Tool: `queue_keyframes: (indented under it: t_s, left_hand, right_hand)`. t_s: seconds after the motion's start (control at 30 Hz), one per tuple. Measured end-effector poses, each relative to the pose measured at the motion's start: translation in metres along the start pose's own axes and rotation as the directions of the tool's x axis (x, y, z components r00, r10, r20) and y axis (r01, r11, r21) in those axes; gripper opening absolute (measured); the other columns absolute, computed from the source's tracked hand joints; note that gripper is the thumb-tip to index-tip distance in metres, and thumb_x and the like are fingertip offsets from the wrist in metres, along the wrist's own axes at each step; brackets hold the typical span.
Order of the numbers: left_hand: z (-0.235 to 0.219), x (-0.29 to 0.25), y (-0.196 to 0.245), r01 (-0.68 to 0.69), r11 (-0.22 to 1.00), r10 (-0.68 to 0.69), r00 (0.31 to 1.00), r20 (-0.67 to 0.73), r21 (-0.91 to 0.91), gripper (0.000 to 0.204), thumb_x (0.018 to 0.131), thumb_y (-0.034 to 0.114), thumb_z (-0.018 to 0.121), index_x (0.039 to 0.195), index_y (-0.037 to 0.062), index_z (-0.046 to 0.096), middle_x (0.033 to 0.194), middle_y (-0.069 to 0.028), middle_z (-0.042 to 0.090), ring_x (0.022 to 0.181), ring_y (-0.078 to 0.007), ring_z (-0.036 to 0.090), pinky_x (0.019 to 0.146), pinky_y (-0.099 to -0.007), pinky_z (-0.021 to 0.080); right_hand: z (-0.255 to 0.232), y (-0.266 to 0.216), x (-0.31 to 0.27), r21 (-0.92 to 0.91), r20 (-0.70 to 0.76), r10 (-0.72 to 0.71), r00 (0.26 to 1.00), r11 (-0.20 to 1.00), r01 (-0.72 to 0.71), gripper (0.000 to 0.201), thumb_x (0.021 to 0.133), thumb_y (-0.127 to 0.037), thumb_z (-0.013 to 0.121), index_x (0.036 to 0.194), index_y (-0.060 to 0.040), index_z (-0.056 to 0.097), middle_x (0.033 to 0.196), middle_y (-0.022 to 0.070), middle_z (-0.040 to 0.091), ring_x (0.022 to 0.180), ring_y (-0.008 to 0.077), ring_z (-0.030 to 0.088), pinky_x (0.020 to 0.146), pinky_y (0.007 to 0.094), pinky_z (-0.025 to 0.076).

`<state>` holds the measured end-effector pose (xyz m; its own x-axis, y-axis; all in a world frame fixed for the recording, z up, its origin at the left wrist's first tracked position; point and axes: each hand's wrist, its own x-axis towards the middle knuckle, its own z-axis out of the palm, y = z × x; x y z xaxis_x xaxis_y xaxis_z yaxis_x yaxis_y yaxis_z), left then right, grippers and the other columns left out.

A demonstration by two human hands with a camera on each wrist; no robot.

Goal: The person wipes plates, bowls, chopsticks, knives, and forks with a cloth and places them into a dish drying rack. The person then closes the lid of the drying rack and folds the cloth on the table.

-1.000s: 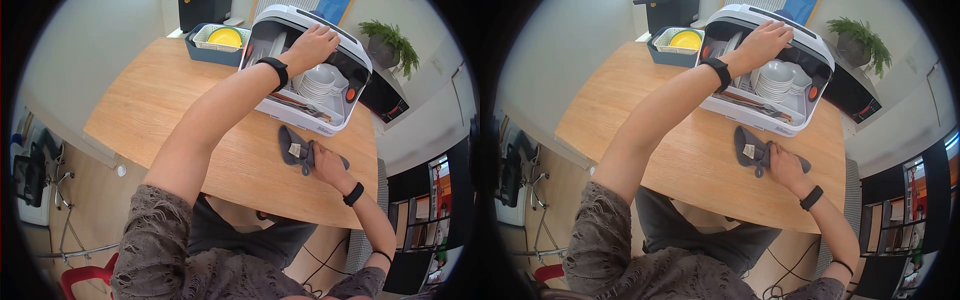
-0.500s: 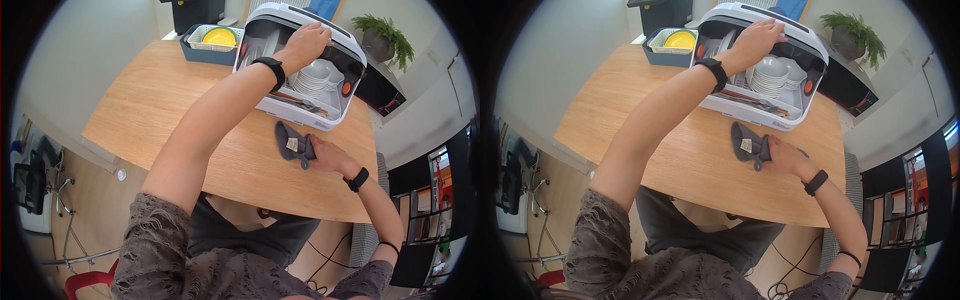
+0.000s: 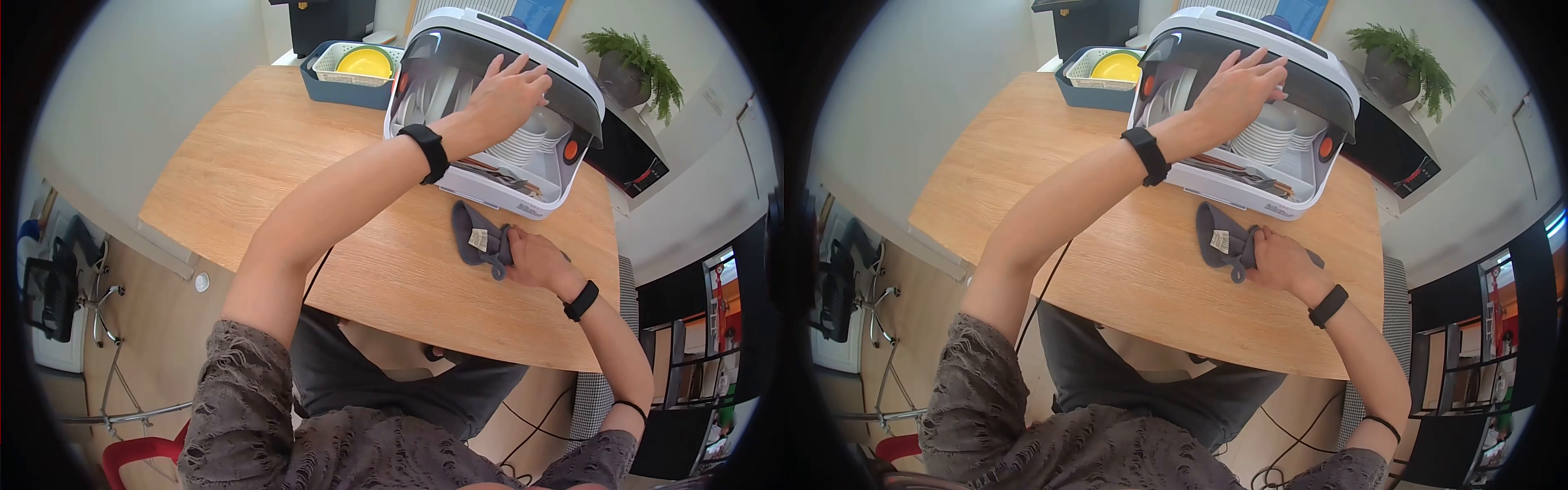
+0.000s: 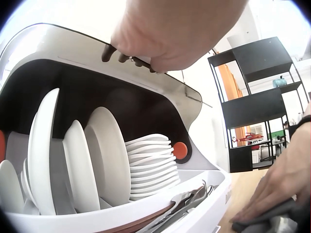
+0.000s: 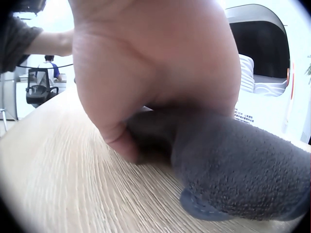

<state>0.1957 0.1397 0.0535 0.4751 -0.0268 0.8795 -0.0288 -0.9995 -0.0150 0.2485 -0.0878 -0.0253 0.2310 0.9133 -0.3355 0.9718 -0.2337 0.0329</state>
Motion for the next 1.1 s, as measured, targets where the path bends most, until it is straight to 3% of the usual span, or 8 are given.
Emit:
queue_keyframes:
  t_s: [0.23, 0.43, 0.5, 0.83, 0.93, 1.0, 1.03, 1.1]
  left_hand:
    - [-0.006, -0.036, 0.022, -0.072, 0.995, 0.071, 0.997, 0.018, 0.066, 0.018, 0.091, 0.012, 0.061, 0.107, 0.0063, 0.058, 0.141, -0.0162, 0.051, 0.137, -0.0361, 0.042, 0.114, -0.0539, 0.030]
    - [-0.011, -0.066, 0.038, -0.160, 0.980, 0.168, 0.984, -0.060, 0.120, 0.017, 0.079, 0.009, 0.061, 0.095, 0.0097, 0.060, 0.099, -0.0093, 0.052, 0.097, -0.0256, 0.052, 0.089, -0.0396, 0.043]
    - [-0.010, -0.079, 0.043, -0.139, 0.985, 0.127, 0.986, 0.112, 0.099, 0.012, 0.080, 0.011, 0.061, 0.092, 0.0091, 0.058, 0.097, -0.0075, 0.051, 0.092, -0.0236, 0.051, 0.080, -0.0358, 0.043]
    - [0.002, -0.125, 0.044, -0.190, 0.975, 0.151, 0.947, 0.285, 0.116, 0.014, 0.082, 0.011, 0.062, 0.094, 0.0063, 0.059, 0.099, -0.0090, 0.053, 0.093, -0.0235, 0.054, 0.076, -0.0345, 0.044]
    - [-0.005, -0.126, 0.045, -0.159, 0.986, 0.129, 0.926, 0.356, 0.057, 0.017, 0.085, 0.016, 0.065, 0.096, 0.0050, 0.059, 0.103, -0.0100, 0.055, 0.096, -0.0258, 0.055, 0.080, -0.0374, 0.045]
    - [-0.020, -0.132, 0.057, 0.068, 0.918, 0.099, 0.915, 0.392, -0.392, 0.028, 0.087, 0.025, 0.069, 0.101, 0.0032, 0.059, 0.108, -0.0109, 0.056, 0.102, -0.0298, 0.057, 0.085, -0.0407, 0.046]
    - [-0.027, -0.139, 0.061, 0.066, 0.918, 0.102, 0.914, 0.393, -0.391, 0.028, 0.087, 0.025, 0.069, 0.101, 0.0032, 0.059, 0.108, -0.0109, 0.056, 0.102, -0.0298, 0.057, 0.085, -0.0407, 0.046]
    - [-0.040, -0.153, 0.069, 0.121, 0.816, 0.238, 0.820, 0.520, -0.566, 0.040, 0.085, 0.031, 0.073, 0.110, 0.0027, 0.058, 0.113, -0.0114, 0.059, 0.109, -0.0333, 0.056, 0.089, -0.0422, 0.046]
  right_hand:
    - [0.005, 0.003, 0.001, -0.033, -0.049, -0.032, 0.998, 0.999, 0.030, 0.068, 0.078, -0.032, 0.073, 0.121, 0.0142, 0.049, 0.113, 0.0288, 0.060, 0.102, 0.0402, 0.064, 0.088, 0.0433, 0.053]
    - [0.012, 0.003, 0.003, -0.127, -0.075, -0.044, 0.996, 0.991, 0.034, 0.065, 0.077, -0.027, 0.073, 0.121, 0.0127, 0.049, 0.112, 0.0279, 0.061, 0.097, 0.0384, 0.066, 0.082, 0.0421, 0.056]
    - [0.017, 0.005, 0.003, -0.155, -0.106, -0.061, 0.992, 0.987, 0.044, 0.062, 0.077, -0.024, 0.073, 0.121, 0.0122, 0.049, 0.112, 0.0275, 0.062, 0.096, 0.0379, 0.067, 0.081, 0.0419, 0.056]
    - [0.026, 0.002, -0.003, -0.152, -0.264, -0.081, 0.961, 0.988, 0.041, 0.043, 0.077, -0.008, 0.065, 0.114, 0.0087, 0.052, 0.109, 0.0235, 0.063, 0.092, 0.0372, 0.068, 0.078, 0.0423, 0.056]
    - [0.028, 0.001, -0.005, -0.121, -0.289, -0.050, 0.956, 0.992, 0.015, 0.041, 0.077, -0.007, 0.064, 0.113, 0.0084, 0.052, 0.104, 0.0238, 0.065, 0.088, 0.0381, 0.068, 0.078, 0.0431, 0.056]
    - [0.024, -0.007, -0.012, -0.053, -0.313, 0.011, 0.950, 0.998, -0.030, 0.042, 0.077, -0.006, 0.064, 0.115, 0.0083, 0.052, 0.101, 0.0248, 0.065, 0.087, 0.0388, 0.068, 0.078, 0.0442, 0.055]
    - [0.020, -0.012, -0.015, 0.017, -0.331, 0.072, 0.941, 0.997, -0.070, 0.044, 0.077, -0.006, 0.064, 0.117, 0.0081, 0.051, 0.099, 0.0257, 0.066, 0.086, 0.0395, 0.068, 0.078, 0.0453, 0.055]
    - [0.007, -0.028, -0.029, 0.131, -0.372, 0.082, 0.925, 0.991, -0.035, 0.048, 0.078, -0.005, 0.063, 0.122, 0.0069, 0.049, 0.098, 0.0268, 0.066, 0.087, 0.0404, 0.067, 0.077, 0.0457, 0.054]
